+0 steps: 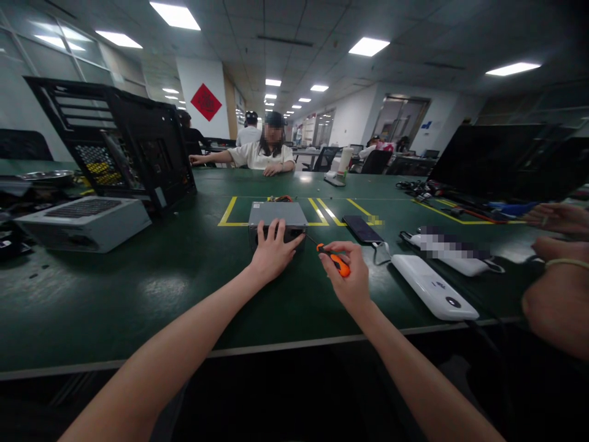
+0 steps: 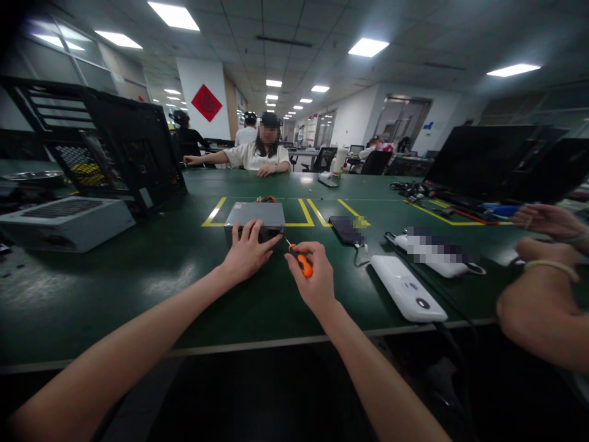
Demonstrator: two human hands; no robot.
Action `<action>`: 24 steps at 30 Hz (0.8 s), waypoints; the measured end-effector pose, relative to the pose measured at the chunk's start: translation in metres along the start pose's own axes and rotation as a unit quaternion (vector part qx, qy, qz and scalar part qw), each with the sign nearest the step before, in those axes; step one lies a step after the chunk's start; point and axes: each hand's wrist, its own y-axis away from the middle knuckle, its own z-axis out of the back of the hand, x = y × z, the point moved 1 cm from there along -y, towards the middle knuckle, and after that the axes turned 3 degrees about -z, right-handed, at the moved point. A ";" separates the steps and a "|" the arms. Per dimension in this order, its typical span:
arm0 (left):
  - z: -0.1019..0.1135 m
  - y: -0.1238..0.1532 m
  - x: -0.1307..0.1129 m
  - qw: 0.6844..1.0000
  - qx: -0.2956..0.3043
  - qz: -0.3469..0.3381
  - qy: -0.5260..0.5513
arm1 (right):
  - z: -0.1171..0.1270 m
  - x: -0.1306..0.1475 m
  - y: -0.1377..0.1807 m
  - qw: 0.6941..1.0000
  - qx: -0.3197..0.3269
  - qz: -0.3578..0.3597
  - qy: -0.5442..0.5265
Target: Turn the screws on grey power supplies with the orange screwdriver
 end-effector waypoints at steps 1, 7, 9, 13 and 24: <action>0.000 0.000 0.000 1.000 0.000 0.000 0.000 | 0.000 0.000 0.000 1.000 -0.009 0.001 -0.001; -0.001 -0.001 0.000 1.000 0.000 -0.001 -0.011 | 0.001 0.002 -0.002 0.996 0.029 0.065 0.055; -0.001 0.000 0.000 1.000 0.000 -0.001 -0.014 | 0.001 0.002 -0.002 0.998 0.030 0.044 0.042; -0.002 0.000 0.000 1.000 -0.005 -0.004 -0.022 | 0.001 0.000 0.000 0.999 -0.020 0.001 0.028; -0.005 -0.001 0.001 1.000 -0.011 -0.005 -0.025 | 0.016 0.014 -0.016 0.964 0.139 0.083 0.210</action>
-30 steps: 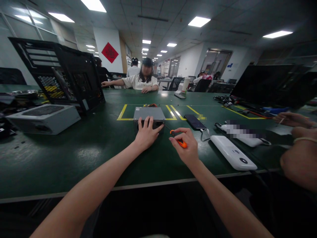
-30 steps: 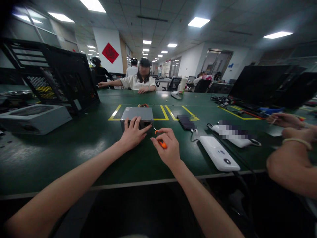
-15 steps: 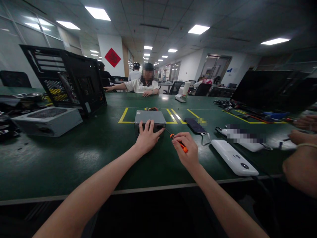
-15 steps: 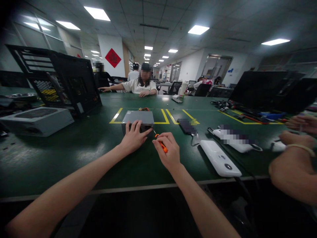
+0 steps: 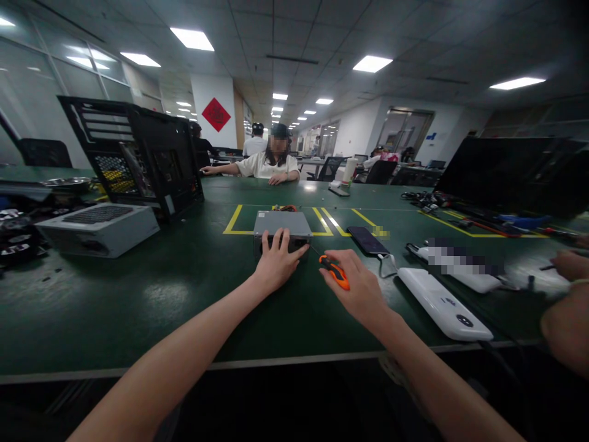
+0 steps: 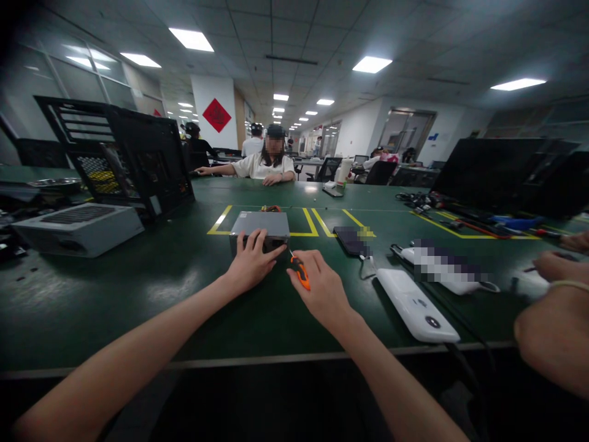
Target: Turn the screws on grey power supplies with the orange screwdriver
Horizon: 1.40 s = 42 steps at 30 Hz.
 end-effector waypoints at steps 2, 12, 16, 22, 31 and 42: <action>0.000 0.000 0.000 1.000 0.001 0.001 0.001 | 0.007 0.001 -0.006 0.997 0.019 -0.063 0.043; 0.001 0.000 0.000 1.000 0.001 0.000 0.005 | 0.019 0.004 -0.009 0.981 0.160 -0.022 0.107; 0.001 0.000 0.000 1.000 -0.001 -0.005 0.004 | 0.017 0.011 -0.009 0.981 0.154 -0.055 0.108; 0.001 0.000 0.000 1.000 0.003 -0.004 0.004 | 0.020 0.020 -0.013 0.959 0.167 -0.146 0.174; 0.003 0.000 -0.001 1.000 0.008 0.001 0.008 | 0.017 0.005 -0.012 0.961 0.184 0.048 0.199; 0.004 -0.002 -0.001 1.000 0.015 0.002 -0.009 | 0.041 -0.008 -0.026 0.992 0.095 -0.061 0.054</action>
